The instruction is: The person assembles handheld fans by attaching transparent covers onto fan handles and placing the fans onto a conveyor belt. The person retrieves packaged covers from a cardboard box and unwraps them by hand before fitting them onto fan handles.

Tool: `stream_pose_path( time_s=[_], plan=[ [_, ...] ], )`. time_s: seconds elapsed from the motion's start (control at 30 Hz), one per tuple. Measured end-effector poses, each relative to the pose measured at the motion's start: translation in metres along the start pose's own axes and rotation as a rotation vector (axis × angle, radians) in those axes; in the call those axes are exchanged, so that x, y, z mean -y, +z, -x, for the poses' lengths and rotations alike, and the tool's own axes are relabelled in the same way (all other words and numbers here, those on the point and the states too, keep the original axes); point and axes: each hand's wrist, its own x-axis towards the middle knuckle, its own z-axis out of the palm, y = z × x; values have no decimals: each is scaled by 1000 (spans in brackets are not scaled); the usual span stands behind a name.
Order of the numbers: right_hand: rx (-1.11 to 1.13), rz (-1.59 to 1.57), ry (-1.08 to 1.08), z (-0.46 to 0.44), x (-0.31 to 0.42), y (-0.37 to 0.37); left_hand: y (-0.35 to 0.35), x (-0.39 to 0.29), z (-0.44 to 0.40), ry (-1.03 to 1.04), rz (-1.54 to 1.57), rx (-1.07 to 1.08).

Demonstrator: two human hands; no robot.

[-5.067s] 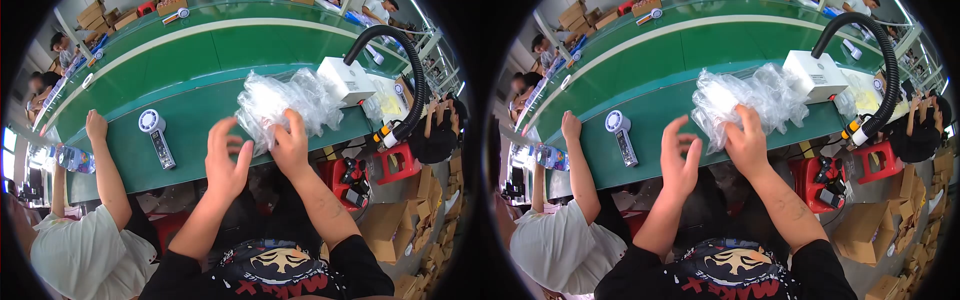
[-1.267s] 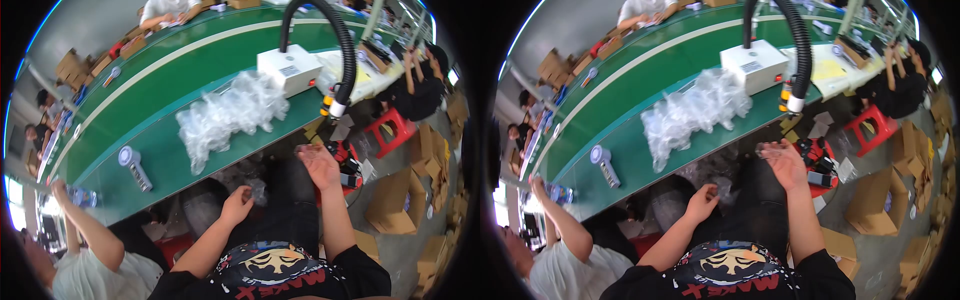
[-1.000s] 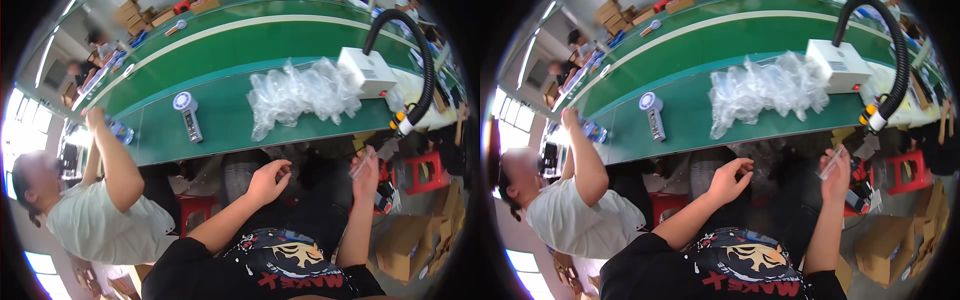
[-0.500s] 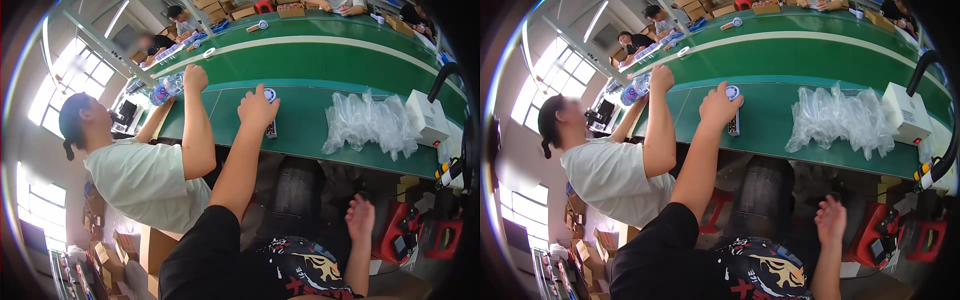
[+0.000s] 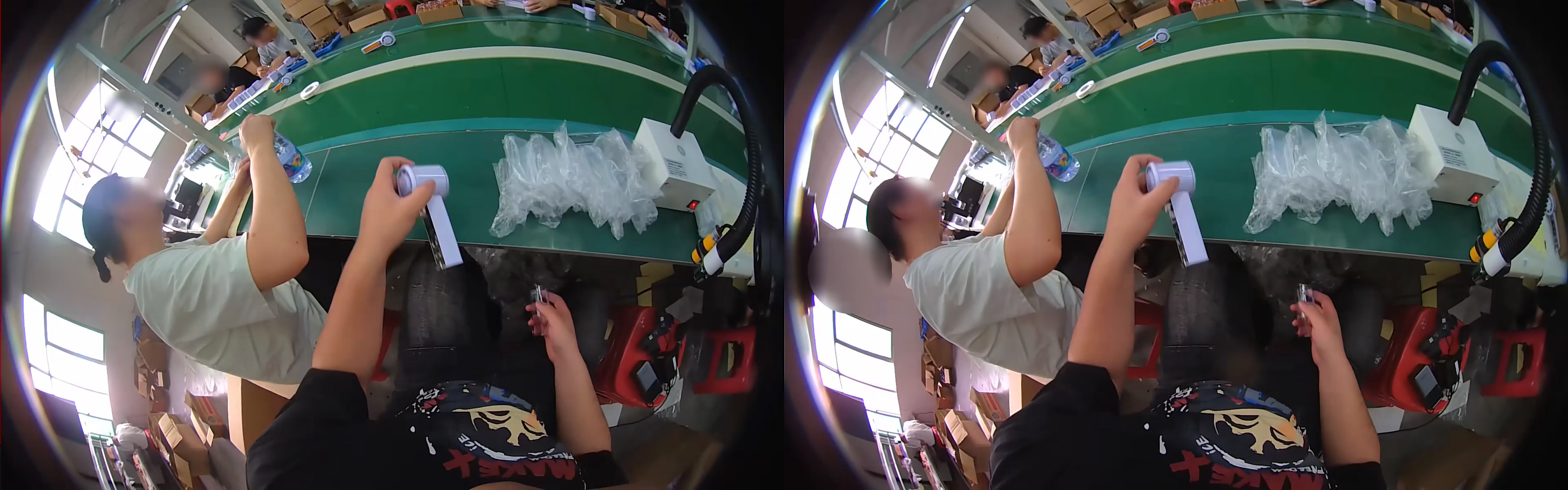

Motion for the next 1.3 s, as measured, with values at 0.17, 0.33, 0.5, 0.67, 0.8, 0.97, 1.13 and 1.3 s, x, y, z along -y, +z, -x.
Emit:
stream_pose_path(
  time_s=[0.17, 0.33, 0.5, 0.67, 0.8, 0.97, 1.13, 1.3],
  plan=[
    [62, -145, -16, 9, 11, 11, 28, 13, 69, 12, 523, 13],
    [11, -140, -360, 40, 30, 16, 44, 21, 89, -42, 658, -36],
    [-168, 411, -760, 90, 75, 31, 66, 13, 88, 28, 762, -88],
    [-407, 802, -1036, 120, 90, 33, 82, 7, 94, 70, 842, -31],
    [-499, 968, -1194, 133, 84, 36, 91, 0, 97, 149, 898, -21],
    [-531, 1069, -1333, 136, 86, 39, 91, -10, 107, 214, 916, -42],
    [-504, 1141, -1434, 136, 86, 45, 76, -9, 123, 317, 932, -101],
    [-450, 1022, -1517, 125, 81, 51, 65, 2, 134, 418, 903, -150]
  ],
)
